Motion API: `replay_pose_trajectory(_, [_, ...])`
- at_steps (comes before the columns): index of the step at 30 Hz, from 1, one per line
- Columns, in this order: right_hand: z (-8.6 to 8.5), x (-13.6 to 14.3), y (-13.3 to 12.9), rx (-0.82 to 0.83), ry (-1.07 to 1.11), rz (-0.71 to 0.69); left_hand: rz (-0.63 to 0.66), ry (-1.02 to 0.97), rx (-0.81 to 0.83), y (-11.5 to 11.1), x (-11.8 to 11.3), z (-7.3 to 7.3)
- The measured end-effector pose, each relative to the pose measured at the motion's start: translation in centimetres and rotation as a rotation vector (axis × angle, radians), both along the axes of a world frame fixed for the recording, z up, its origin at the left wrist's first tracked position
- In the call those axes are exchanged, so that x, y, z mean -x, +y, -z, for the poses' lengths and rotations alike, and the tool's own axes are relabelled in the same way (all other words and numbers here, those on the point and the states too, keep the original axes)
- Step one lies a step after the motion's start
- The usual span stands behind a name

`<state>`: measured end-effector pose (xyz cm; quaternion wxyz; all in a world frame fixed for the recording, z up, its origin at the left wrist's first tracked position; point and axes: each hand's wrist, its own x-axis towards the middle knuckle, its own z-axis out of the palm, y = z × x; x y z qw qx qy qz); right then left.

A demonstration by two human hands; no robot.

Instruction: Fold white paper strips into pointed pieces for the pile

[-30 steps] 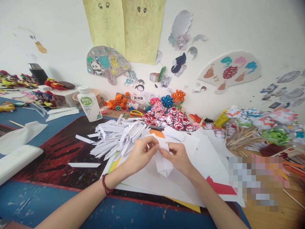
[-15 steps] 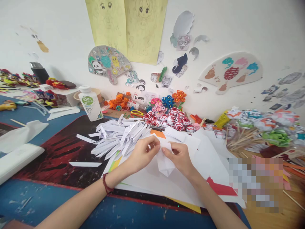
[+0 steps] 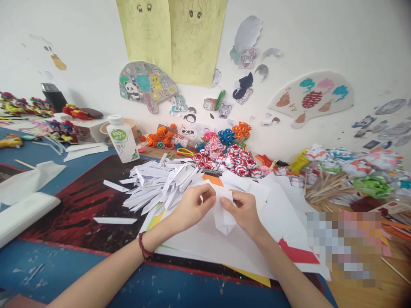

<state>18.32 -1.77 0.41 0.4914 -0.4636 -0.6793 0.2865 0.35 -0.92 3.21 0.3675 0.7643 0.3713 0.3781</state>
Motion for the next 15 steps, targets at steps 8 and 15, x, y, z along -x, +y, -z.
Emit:
replay_pose_trajectory(8, [-0.7, -0.7, 0.3, 0.026, 0.111, 0.041, -0.012, -0.015, 0.013, -0.2, -0.1, 0.0])
replay_pose_trajectory(15, [-0.7, -1.5, 1.0, 0.26, 0.138, -0.077, -0.082, -0.039, 0.013, 0.2, -0.1, 0.3])
